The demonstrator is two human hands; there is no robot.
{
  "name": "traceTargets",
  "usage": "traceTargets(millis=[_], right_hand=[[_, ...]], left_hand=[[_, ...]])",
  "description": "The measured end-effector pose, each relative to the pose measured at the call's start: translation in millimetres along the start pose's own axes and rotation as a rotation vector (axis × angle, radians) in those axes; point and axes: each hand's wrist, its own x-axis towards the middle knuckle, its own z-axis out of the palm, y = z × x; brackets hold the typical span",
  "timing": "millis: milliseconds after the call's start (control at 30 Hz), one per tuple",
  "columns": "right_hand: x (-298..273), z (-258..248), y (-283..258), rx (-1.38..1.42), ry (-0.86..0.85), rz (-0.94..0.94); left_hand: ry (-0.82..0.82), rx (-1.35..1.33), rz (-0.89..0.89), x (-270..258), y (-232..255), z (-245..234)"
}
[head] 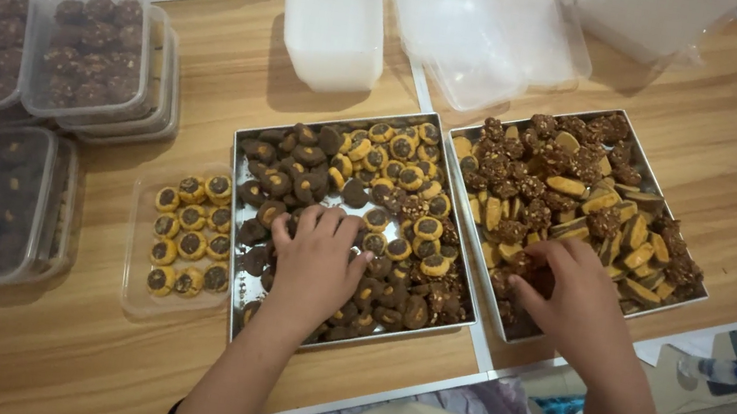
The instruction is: Packing and arranging small chocolate-covered snacks from a large metal tray into smaller plastic containers.
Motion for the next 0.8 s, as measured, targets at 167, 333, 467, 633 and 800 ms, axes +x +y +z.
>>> traceTargets(millis=[167, 333, 467, 633, 800], right_hand=[[-4.1, 0.3, 4.4, 0.073, 0.016, -0.027], [5.5, -21.5, 2.4, 0.159, 0.084, 0.175], [17.7, -5.3, 36.2, -0.024, 0.313, -0.007], [8.2, 11.5, 37.8, -0.107, 0.428, -0.106], [18.5, 21.3, 28.8, -0.182, 0.199, -0.251]], left_hand=[[-0.003, 0.017, 0.000, 0.4, 0.5, 0.2], [0.000, 0.035, -0.009, 1.9, 5.0, -11.1], [0.004, 0.033, -0.008, 1.8, 3.3, -8.3], [0.002, 0.040, -0.002, 0.7, 3.5, -6.4], [0.005, 0.034, -0.012, 2.1, 3.0, -7.8]])
